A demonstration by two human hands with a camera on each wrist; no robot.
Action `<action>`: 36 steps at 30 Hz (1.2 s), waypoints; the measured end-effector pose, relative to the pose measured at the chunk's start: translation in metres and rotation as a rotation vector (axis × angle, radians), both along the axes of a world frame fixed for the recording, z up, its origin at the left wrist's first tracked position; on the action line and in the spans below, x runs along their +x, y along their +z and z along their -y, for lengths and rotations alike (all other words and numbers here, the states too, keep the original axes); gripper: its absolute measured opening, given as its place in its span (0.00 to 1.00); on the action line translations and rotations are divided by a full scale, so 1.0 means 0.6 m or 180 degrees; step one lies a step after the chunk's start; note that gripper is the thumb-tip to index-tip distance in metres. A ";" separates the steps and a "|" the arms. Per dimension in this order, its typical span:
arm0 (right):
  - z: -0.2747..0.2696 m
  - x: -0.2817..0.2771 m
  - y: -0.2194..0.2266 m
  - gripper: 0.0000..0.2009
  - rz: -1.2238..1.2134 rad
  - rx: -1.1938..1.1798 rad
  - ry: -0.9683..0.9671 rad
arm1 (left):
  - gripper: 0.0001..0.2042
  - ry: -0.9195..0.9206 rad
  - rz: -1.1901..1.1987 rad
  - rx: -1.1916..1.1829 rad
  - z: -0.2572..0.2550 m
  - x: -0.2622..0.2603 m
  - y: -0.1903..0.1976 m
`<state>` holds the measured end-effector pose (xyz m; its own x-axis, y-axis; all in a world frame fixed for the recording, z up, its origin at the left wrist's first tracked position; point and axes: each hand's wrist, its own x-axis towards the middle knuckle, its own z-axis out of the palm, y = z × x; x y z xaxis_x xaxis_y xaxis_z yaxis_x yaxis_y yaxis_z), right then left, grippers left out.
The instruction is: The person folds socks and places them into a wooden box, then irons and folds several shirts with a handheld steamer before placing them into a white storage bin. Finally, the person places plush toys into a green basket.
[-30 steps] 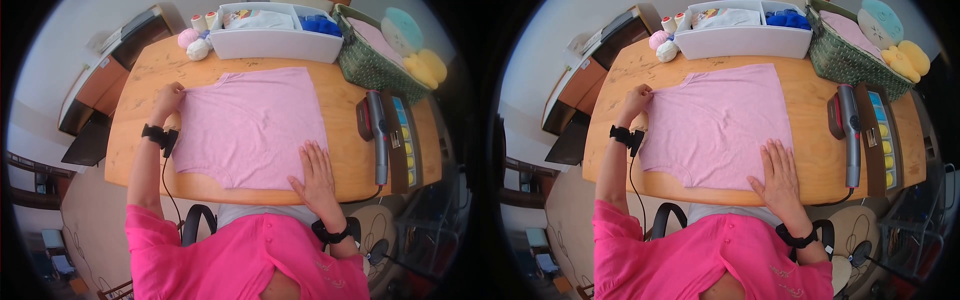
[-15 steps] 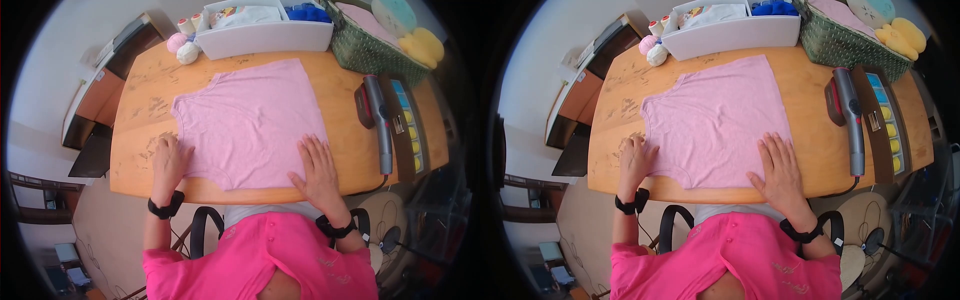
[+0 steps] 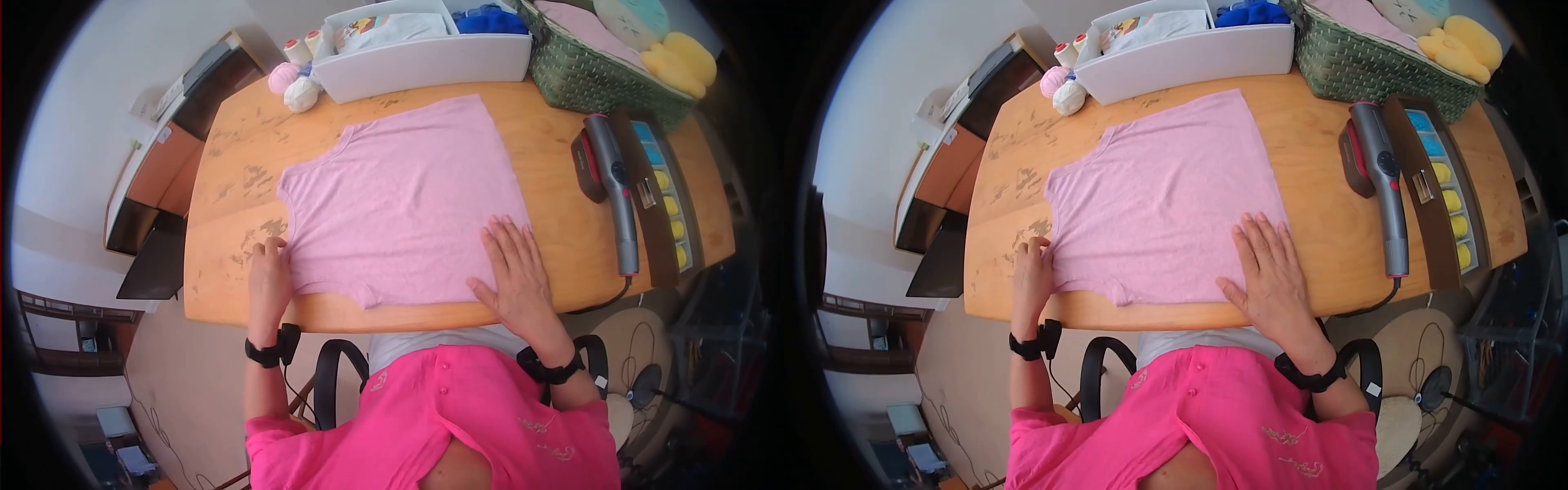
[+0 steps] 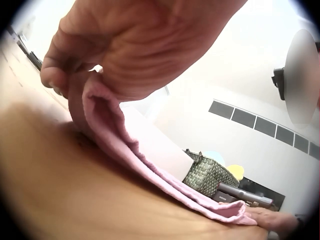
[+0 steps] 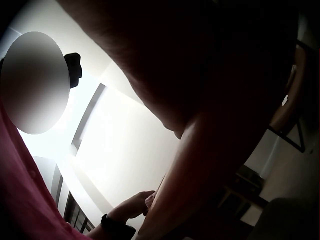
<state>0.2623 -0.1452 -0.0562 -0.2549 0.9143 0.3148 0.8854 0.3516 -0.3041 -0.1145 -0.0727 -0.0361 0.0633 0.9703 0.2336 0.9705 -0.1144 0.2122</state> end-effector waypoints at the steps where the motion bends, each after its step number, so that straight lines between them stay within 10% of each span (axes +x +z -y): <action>1: 0.002 0.001 0.000 0.33 -0.0002 -0.0025 -0.0016 | 0.11 -0.0139 -0.0168 0.0253 0.004 0.006 0.002; 15: 0.027 -0.003 0.045 0.29 -0.0257 -0.0789 0.0414 | 0.09 -0.2522 0.0345 -0.0550 0.087 0.144 0.045; 21: -0.085 -0.106 0.053 0.32 0.0451 -0.0167 0.0782 | 0.31 -0.1914 -0.0002 0.0163 -0.031 0.143 0.043; 27: -0.161 -0.168 -0.004 0.48 0.0299 -0.0669 0.0608 | 0.55 -0.1276 -0.0928 -0.1373 -0.069 0.105 0.014; 36: -0.141 -0.022 -0.015 0.51 0.0537 -0.0694 -0.0466 | 0.58 -0.1134 -0.1144 -0.1155 -0.061 0.105 0.002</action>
<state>0.2488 -0.0604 -0.0650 -0.1475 0.9865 0.0716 0.9662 0.1592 -0.2027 -0.0516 -0.0364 -0.0352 0.4112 0.8886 -0.2031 0.9040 -0.4262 -0.0346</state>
